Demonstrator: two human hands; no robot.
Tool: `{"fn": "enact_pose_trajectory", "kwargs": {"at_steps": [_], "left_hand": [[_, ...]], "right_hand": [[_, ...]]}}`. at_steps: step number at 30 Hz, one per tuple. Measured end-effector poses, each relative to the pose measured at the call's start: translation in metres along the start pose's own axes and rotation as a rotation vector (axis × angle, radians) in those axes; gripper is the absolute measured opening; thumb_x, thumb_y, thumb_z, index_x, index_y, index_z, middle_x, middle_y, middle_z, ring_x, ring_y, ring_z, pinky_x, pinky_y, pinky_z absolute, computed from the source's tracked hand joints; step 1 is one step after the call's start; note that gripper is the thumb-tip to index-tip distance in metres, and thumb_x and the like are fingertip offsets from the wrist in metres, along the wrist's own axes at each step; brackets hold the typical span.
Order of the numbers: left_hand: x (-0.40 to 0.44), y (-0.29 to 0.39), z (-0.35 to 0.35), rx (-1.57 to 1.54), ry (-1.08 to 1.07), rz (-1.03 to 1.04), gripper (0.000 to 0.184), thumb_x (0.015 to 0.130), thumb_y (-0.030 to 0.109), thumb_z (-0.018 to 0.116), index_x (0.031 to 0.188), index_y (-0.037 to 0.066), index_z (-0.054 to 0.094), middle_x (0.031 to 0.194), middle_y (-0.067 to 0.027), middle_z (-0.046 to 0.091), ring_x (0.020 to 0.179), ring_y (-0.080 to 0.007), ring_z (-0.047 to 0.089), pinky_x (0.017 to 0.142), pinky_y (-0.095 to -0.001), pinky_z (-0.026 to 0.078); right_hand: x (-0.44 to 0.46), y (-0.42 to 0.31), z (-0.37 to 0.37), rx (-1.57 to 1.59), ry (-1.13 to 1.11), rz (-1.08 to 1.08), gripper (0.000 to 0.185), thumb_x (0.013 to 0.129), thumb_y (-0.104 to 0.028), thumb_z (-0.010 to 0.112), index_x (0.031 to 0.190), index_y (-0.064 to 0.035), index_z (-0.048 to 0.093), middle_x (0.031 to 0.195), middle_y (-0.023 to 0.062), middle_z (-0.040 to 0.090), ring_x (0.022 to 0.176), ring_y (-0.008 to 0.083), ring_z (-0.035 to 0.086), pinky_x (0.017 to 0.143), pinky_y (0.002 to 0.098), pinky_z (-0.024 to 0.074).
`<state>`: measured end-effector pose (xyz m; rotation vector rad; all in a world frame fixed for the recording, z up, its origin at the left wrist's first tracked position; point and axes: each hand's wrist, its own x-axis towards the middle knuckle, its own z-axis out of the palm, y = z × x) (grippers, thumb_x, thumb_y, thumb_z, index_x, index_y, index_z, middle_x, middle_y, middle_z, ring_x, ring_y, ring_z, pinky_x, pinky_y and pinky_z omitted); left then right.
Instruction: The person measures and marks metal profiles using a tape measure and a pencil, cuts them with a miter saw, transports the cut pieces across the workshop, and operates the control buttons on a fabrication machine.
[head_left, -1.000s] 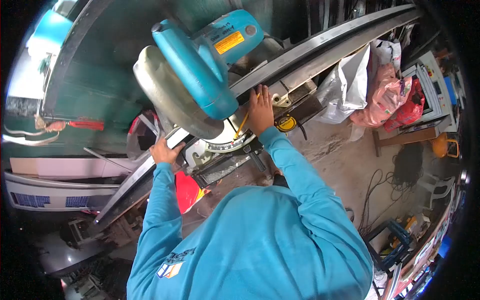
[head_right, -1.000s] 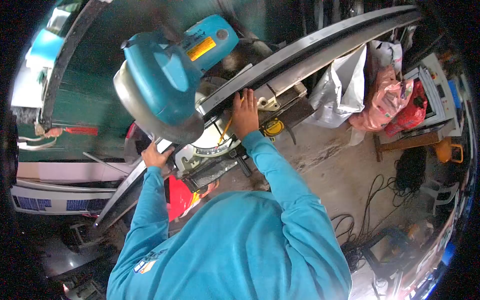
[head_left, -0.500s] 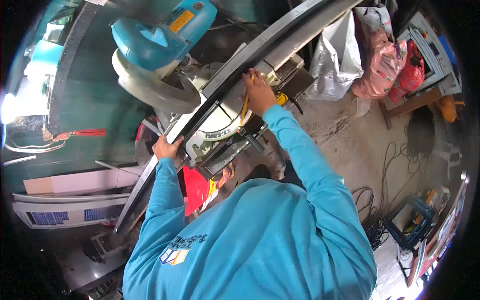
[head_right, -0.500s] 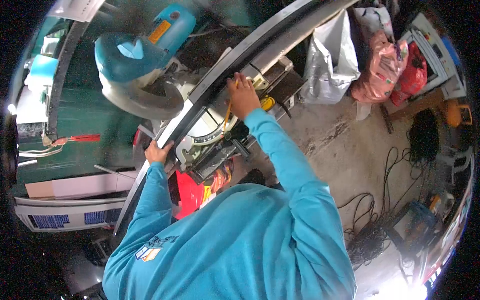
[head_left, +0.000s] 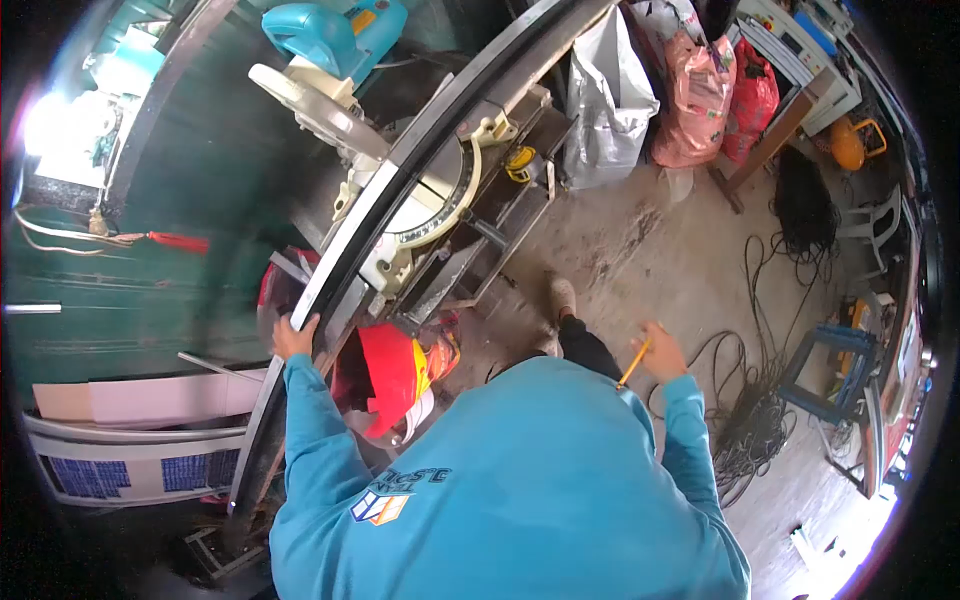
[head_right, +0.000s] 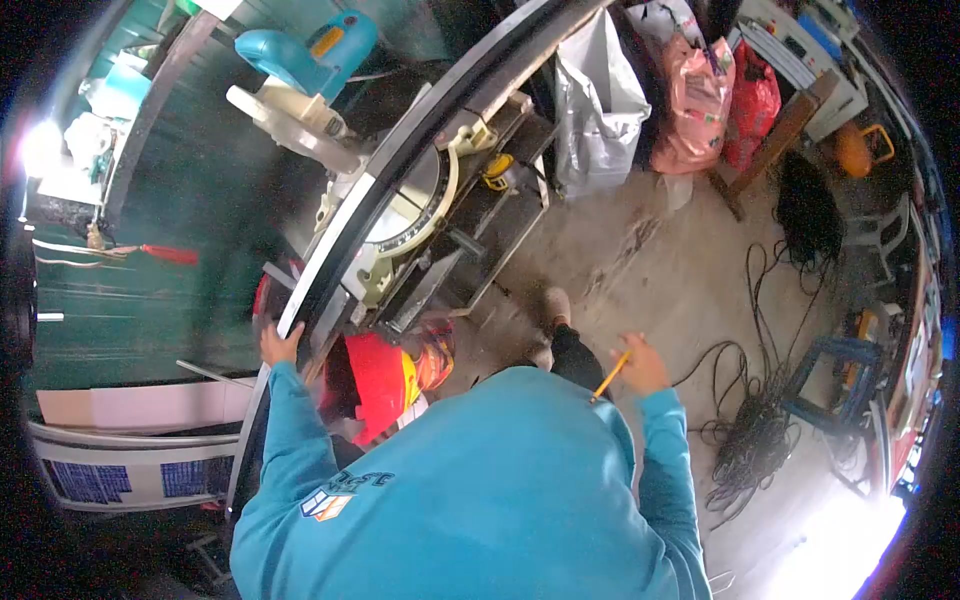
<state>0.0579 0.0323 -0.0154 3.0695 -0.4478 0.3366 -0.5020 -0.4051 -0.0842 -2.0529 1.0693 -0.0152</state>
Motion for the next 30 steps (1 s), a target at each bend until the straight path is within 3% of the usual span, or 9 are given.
{"fn": "enact_pose_trajectory", "kwargs": {"at_steps": [5,9,15,16,19,20,26,27,30], "left_hand": [[-0.025,-0.035,-0.02,-0.168,-0.132,0.05,0.056,0.066,0.048,0.08,0.099,0.004,0.066,0.093,-0.0195,0.065,0.089,-0.0386,0.062,0.079,-0.0458,0.047],[-0.054,-0.02,-0.056,-0.319,-0.502,0.109,0.041,0.073,0.025,0.077,0.101,-0.003,0.066,0.092,-0.0192,0.069,0.085,-0.0255,0.066,0.077,-0.039,0.049],[-0.125,0.025,-0.094,-0.362,-0.699,0.241,0.032,0.07,0.015,0.074,0.095,-0.003,0.068,0.082,-0.0157,0.07,0.076,-0.0182,0.065,0.072,-0.0359,0.051],[-0.132,0.028,-0.093,-0.374,-0.732,0.299,0.032,0.07,0.015,0.074,0.095,-0.003,0.068,0.082,-0.0146,0.07,0.076,-0.018,0.065,0.071,-0.0357,0.051],[-0.161,0.045,-0.081,-0.477,-0.864,0.395,0.031,0.07,0.017,0.075,0.092,-0.004,0.068,0.08,-0.0095,0.069,0.073,-0.0162,0.062,0.067,-0.0333,0.05],[-0.177,0.076,-0.094,-0.51,-0.903,0.4,0.031,0.071,0.019,0.075,0.091,-0.004,0.068,0.078,-0.0075,0.068,0.072,-0.0151,0.061,0.067,-0.0321,0.05],[-0.264,0.21,-0.146,-0.657,-0.941,0.538,0.041,0.07,0.019,0.078,0.103,-0.002,0.065,0.083,-0.0047,0.067,0.075,-0.0135,0.06,0.069,-0.0303,0.05],[-0.274,0.22,-0.158,-0.643,-0.933,0.56,0.041,0.07,0.019,0.078,0.103,-0.002,0.065,0.083,-0.0047,0.067,0.075,-0.0135,0.06,0.069,-0.0303,0.05],[-0.28,0.203,-0.137,-0.556,-1.318,0.307,0.049,0.07,0.015,0.077,0.112,-0.003,0.06,0.096,-0.0092,0.068,0.086,-0.0167,0.064,0.076,-0.0327,0.05]], "right_hand": [[-0.053,-0.009,-0.013,-0.013,-0.098,0.128,0.04,0.087,-0.032,0.063,0.116,-0.0049,0.057,0.104,0.0215,0.064,0.1,0.0397,0.06,0.083,0.0451,0.0483],[-0.031,-0.032,-0.017,-0.089,-0.196,0.138,0.046,0.089,-0.037,0.061,0.119,-0.0019,0.056,0.106,0.0235,0.063,0.099,0.039,0.061,0.084,0.0447,0.0486],[0.002,-0.076,0.003,0.294,-0.168,-0.21,0.057,0.085,-0.054,0.06,0.117,-0.0075,0.059,0.104,0.0217,0.065,0.099,0.0386,0.062,0.081,0.0445,0.0496],[0.001,-0.089,0.007,0.416,-0.279,-0.222,0.058,0.087,-0.049,0.062,0.122,-0.0036,0.056,0.103,0.0176,0.067,0.098,0.0262,0.064,0.084,0.0383,0.0496],[-0.005,-0.115,0.021,0.539,-0.435,-0.53,0.048,0.087,-0.05,0.063,0.091,-0.0015,0.061,0.066,0.0048,0.059,0.064,0.0162,0.054,0.057,0.0358,0.0444],[-0.016,-0.115,0.041,0.988,-0.53,-0.322,0.045,0.088,-0.047,0.063,0.092,-0.0018,0.061,0.059,0.0011,0.054,0.058,0.0146,0.051,0.051,0.0347,0.0412],[-0.008,-0.059,0.041,1.507,0.086,0.185,0.076,0.083,-0.062,0.059,0.126,0.0012,0.054,0.124,0.0112,0.059,0.11,0.0225,0.055,0.102,0.0318,0.0348],[-0.034,-0.06,-0.014,1.36,0.267,0.417,0.073,0.083,-0.059,0.06,0.122,0.0028,0.057,0.119,0.0114,0.062,0.108,0.022,0.057,0.099,0.0324,0.0397],[-0.019,-0.01,-0.064,2.081,0.322,0.117,0.065,0.085,-0.056,0.059,0.118,-0.0005,0.06,0.111,0.01,0.065,0.096,0.0212,0.063,0.087,0.0355,0.0488]]}}
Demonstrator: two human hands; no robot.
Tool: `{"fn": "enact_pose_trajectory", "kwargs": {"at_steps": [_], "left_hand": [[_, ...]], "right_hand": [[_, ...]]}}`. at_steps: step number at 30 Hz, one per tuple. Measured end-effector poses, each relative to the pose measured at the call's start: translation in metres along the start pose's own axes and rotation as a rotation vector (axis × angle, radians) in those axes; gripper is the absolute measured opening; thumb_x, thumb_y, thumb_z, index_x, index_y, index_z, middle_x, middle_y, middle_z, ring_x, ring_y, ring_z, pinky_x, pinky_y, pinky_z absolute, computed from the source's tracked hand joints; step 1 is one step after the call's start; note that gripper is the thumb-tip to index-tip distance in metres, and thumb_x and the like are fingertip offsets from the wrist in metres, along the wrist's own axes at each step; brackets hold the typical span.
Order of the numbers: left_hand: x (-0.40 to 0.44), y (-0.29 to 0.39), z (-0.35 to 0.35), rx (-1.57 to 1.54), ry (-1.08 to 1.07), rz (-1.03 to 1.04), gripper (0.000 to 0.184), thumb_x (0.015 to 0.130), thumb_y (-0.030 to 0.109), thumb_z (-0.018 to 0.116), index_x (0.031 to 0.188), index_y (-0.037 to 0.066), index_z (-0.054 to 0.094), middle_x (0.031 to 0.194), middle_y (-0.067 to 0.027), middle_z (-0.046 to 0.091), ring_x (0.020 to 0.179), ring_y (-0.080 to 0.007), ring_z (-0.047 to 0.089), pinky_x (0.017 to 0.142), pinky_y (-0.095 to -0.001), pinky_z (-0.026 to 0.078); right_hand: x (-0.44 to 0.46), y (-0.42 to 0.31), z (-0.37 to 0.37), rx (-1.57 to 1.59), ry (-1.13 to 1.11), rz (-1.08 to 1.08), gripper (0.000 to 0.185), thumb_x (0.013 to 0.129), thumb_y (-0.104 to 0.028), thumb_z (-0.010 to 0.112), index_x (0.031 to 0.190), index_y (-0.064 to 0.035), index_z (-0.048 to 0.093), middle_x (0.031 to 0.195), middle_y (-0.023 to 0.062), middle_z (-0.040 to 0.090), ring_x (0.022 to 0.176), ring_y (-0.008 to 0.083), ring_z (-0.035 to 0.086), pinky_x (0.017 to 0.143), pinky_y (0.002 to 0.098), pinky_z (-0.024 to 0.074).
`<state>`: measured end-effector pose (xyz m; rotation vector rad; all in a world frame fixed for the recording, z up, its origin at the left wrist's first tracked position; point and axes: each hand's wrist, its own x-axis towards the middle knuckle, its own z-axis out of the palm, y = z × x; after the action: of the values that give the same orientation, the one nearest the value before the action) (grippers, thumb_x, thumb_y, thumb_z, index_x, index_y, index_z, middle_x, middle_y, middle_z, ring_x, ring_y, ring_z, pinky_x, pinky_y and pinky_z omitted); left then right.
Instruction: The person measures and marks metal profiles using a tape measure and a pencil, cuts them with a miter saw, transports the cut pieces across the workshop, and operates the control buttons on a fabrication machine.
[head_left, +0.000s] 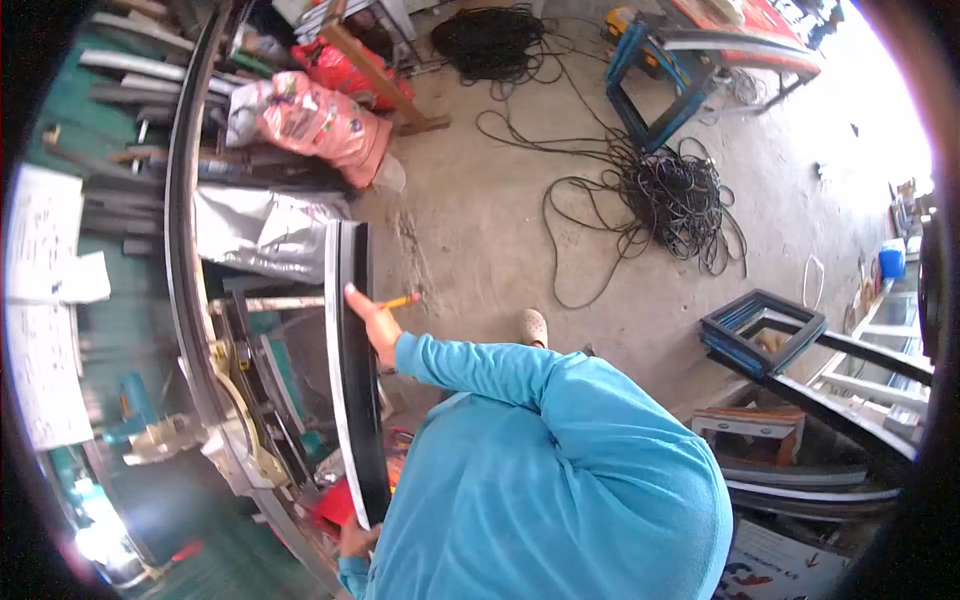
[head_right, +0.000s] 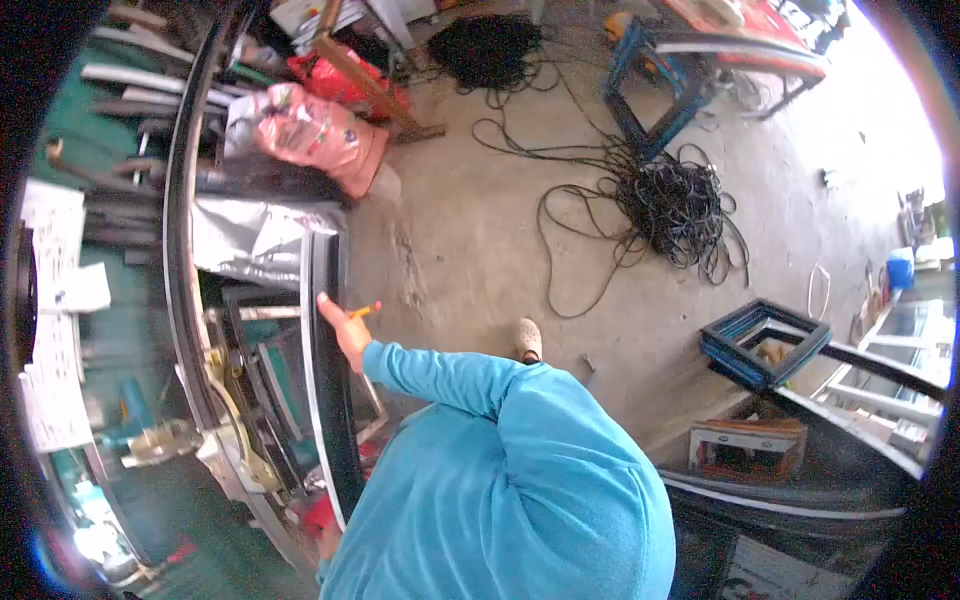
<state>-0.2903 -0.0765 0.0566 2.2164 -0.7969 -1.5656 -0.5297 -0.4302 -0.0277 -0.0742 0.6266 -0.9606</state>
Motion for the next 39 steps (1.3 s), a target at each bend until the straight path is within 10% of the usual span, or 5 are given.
{"fn": "enact_pose_trajectory", "kwargs": {"at_steps": [18,23,29,31,39], "left_hand": [[0.172,0.288,0.247,-0.034,-0.378,0.677,0.045,0.065,0.014,0.084,0.1,-0.005,0.064,0.094,-0.0099,0.067,0.082,-0.0192,0.064,0.075,-0.0335,0.051],[0.244,0.392,0.298,-0.006,-0.345,0.74,0.056,0.066,0.017,0.084,0.108,-0.003,0.052,0.097,-0.0074,0.061,0.083,-0.0185,0.058,0.077,-0.0317,0.049],[0.276,0.592,0.35,-0.037,-0.453,1.147,0.054,0.074,0.031,0.078,0.11,-0.001,0.054,0.101,-0.0063,0.059,0.087,-0.0153,0.055,0.078,-0.0303,0.046],[0.282,0.666,0.352,-0.049,-0.846,1.034,0.066,0.077,0.039,0.076,0.121,-0.003,0.05,0.104,-0.0113,0.061,0.087,-0.0198,0.061,0.073,-0.0322,0.05],[0.328,0.833,0.389,-0.267,-0.84,1.287,0.085,0.078,0.053,0.07,0.13,-0.007,0.04,0.109,-0.017,0.058,0.091,-0.0261,0.062,0.078,-0.0353,0.053]], "right_hand": [[-0.123,-0.461,0.025,-0.193,-0.236,-0.955,0.034,0.088,-0.036,0.058,0.098,-0.0037,0.062,0.083,0.0044,0.065,0.066,0.0143,0.06,0.059,0.0296,0.0481],[-0.064,-0.486,-0.065,-0.15,-0.081,-1.014,0.052,0.092,-0.056,0.05,0.108,-0.0067,0.058,0.101,-0.0013,0.062,0.091,0.011,0.058,0.075,0.0291,0.0479],[-0.055,-0.465,-0.14,-0.218,0.025,-0.423,0.052,0.092,-0.061,0.044,0.09,-0.0103,0.055,0.076,0.0042,0.059,0.067,0.0155,0.056,0.057,0.0324,0.0442],[-0.035,-0.444,-0.171,-0.445,0.211,-0.136,0.051,0.093,-0.057,0.046,0.1,-0.0079,0.058,0.089,0.0099,0.067,0.074,0.0185,0.063,0.065,0.0327,0.0506],[-0.013,-0.449,-0.188,-0.102,0.179,-0.024,0.068,0.089,-0.054,0.053,0.123,0.0046,0.044,0.113,0.022,0.062,0.096,0.0297,0.063,0.084,0.0431,0.0522]]}}
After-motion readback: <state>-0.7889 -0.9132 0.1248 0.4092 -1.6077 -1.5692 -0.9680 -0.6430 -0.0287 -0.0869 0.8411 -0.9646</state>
